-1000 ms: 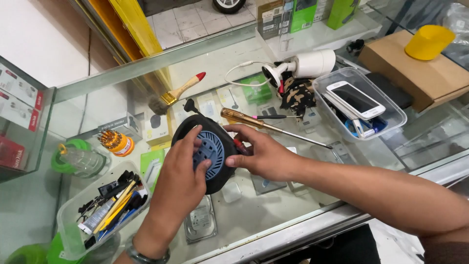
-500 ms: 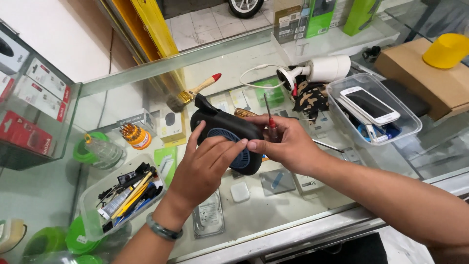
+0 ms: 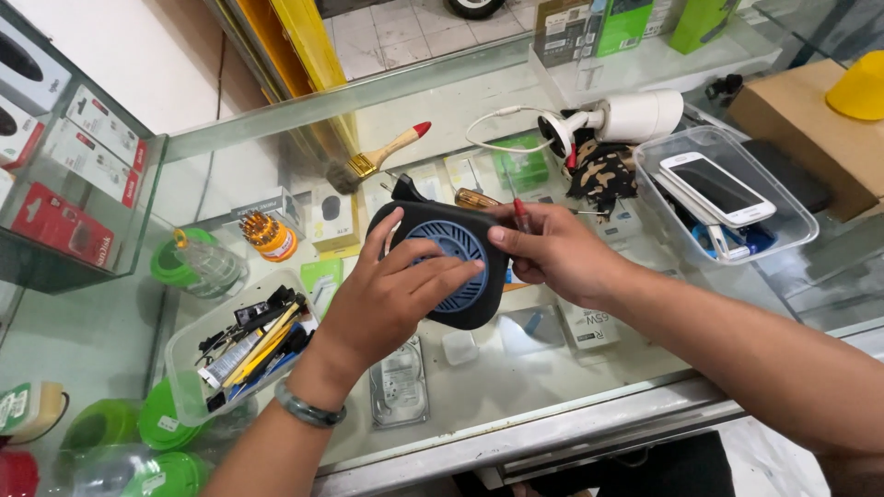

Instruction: Reassembling a power strip by tightening screws with a screwdriver and cleaning it with a handheld blower.

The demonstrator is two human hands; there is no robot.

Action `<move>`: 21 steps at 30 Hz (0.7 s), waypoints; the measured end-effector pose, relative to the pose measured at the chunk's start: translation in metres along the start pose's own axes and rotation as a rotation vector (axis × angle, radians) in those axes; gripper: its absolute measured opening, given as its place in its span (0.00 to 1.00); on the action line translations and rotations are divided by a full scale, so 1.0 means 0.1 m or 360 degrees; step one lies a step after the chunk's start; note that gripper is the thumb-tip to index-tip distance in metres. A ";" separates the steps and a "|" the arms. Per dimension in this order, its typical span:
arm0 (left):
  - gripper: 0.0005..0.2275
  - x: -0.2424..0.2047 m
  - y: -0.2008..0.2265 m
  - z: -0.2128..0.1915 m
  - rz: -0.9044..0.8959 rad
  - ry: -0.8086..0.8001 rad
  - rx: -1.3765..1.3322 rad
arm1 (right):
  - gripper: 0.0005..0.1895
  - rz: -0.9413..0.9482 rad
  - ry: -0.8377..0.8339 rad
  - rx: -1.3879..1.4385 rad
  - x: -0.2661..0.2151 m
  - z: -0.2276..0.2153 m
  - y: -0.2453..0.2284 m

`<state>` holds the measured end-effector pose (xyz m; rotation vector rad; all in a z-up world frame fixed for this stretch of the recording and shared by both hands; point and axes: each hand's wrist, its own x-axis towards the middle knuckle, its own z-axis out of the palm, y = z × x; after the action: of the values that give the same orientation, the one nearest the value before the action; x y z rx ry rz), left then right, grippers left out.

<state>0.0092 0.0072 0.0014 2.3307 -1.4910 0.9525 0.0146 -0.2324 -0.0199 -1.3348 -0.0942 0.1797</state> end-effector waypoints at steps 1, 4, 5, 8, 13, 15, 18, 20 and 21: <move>0.17 -0.03 -0.01 0.00 -0.0008 0.0002 -0.0005 | 0.20 0.0008 -0.0001 -0.0005 0.01 0.01 0.05; 0.16 -0.06 -0.03 0.01 -0.0115 -0.0093 -0.0229 | 0.19 0.0180 -0.0078 -0.0136 -0.02 0.07 0.14; 0.15 -0.04 -0.04 -0.01 -0.0208 -0.0143 -0.0363 | 0.17 0.0150 -0.0087 -0.0190 -0.05 0.11 0.14; 0.23 -0.02 -0.08 -0.04 -0.0401 -0.0376 -0.0600 | 0.13 0.0159 -0.0101 -0.0319 -0.02 0.10 0.30; 0.57 -0.02 -0.03 -0.02 -0.0656 -0.0888 -0.0815 | 0.11 0.0199 -0.0116 -0.0739 -0.02 0.08 0.26; 0.61 0.00 0.03 -0.05 -0.0712 -0.1014 -0.0748 | 0.12 0.0105 -0.0187 -0.1019 -0.03 0.06 0.21; 0.56 -0.05 0.08 0.00 -0.0732 -0.1052 -0.0705 | 0.11 -0.0471 -0.0161 -0.1477 -0.05 0.03 0.03; 0.56 0.03 0.13 -0.09 -0.0754 -0.1140 -0.0707 | 0.11 -0.0577 -0.0112 -0.1586 -0.04 -0.02 -0.03; 0.56 0.07 0.16 -0.12 -0.0780 -0.1233 -0.0709 | 0.10 -0.0681 -0.0067 -0.1690 -0.04 -0.05 -0.06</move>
<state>-0.0074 0.0010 0.0130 2.6054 -1.0494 -0.4148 0.0116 -0.2393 -0.0148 -2.3210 -0.5639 -0.2517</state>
